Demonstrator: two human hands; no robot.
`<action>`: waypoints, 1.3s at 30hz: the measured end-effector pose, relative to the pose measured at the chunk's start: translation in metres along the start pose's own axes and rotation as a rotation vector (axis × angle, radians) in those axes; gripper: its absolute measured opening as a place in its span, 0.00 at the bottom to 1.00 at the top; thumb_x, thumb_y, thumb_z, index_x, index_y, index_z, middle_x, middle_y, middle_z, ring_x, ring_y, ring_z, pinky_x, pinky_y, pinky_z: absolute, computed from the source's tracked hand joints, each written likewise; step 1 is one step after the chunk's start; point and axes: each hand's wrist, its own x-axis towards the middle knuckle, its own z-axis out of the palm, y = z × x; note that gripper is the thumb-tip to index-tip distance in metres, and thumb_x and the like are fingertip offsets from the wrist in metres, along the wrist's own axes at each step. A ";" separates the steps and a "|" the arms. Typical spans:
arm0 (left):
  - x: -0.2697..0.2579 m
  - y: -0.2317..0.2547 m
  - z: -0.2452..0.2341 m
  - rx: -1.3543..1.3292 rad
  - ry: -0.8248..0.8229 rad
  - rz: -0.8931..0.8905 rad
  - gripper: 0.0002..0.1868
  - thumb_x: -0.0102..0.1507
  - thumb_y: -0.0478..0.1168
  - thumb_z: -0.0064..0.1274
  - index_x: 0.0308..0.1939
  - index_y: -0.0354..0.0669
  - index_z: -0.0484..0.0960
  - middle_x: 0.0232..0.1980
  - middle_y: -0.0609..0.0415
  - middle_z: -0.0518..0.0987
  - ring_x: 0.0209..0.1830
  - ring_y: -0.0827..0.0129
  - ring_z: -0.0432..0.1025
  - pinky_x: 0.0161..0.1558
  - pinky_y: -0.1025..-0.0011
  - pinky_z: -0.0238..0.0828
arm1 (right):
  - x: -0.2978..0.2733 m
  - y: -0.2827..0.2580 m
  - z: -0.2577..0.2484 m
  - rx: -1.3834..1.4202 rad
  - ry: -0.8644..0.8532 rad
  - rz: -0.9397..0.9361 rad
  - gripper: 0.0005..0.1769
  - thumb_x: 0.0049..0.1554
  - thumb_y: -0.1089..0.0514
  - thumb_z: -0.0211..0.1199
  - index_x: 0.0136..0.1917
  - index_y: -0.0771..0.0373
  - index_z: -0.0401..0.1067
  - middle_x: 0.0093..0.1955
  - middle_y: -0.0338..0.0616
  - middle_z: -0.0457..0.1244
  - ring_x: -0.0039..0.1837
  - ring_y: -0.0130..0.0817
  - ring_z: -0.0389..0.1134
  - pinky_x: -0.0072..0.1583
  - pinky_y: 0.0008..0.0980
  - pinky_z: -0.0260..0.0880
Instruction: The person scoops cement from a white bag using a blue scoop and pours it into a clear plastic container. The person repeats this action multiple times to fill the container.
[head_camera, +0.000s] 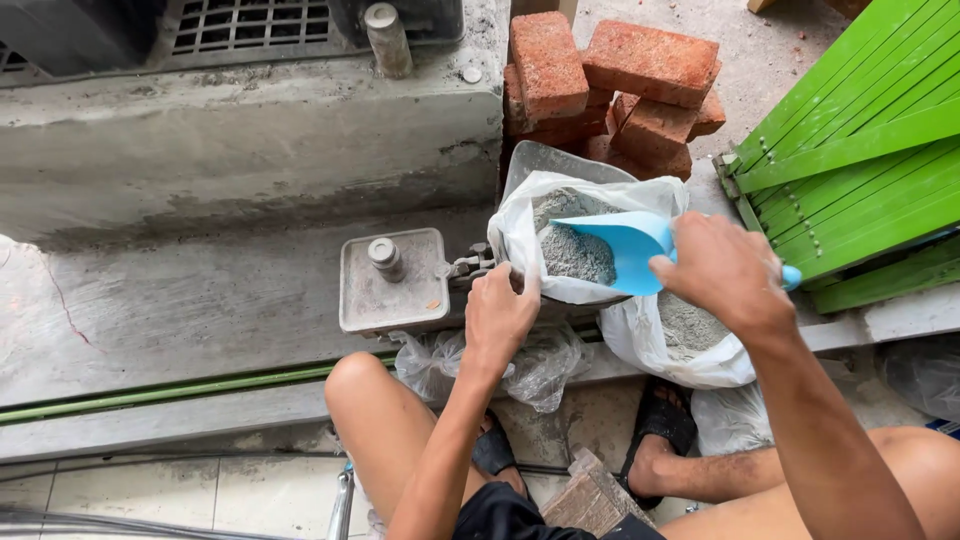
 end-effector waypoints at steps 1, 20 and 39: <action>0.006 -0.007 0.008 -0.028 0.055 0.054 0.22 0.64 0.55 0.44 0.30 0.40 0.78 0.35 0.35 0.81 0.39 0.33 0.75 0.42 0.44 0.68 | 0.005 0.005 0.008 0.161 0.017 0.013 0.16 0.54 0.48 0.59 0.43 0.63 0.77 0.45 0.55 0.72 0.50 0.57 0.75 0.53 0.59 0.71; 0.034 0.004 0.036 0.062 0.248 0.205 0.20 0.63 0.48 0.47 0.45 0.31 0.77 0.41 0.36 0.76 0.43 0.34 0.76 0.44 0.42 0.74 | 0.030 0.022 0.059 0.521 -0.037 0.047 0.21 0.57 0.47 0.59 0.41 0.68 0.79 0.41 0.59 0.71 0.52 0.61 0.74 0.59 0.68 0.67; 0.016 0.037 0.032 0.107 0.488 0.588 0.10 0.63 0.41 0.53 0.48 0.46 0.80 0.43 0.51 0.75 0.50 0.51 0.74 0.54 0.48 0.69 | 0.044 0.095 0.095 0.801 0.024 0.005 0.23 0.59 0.51 0.57 0.33 0.73 0.74 0.30 0.58 0.65 0.35 0.55 0.67 0.42 0.55 0.67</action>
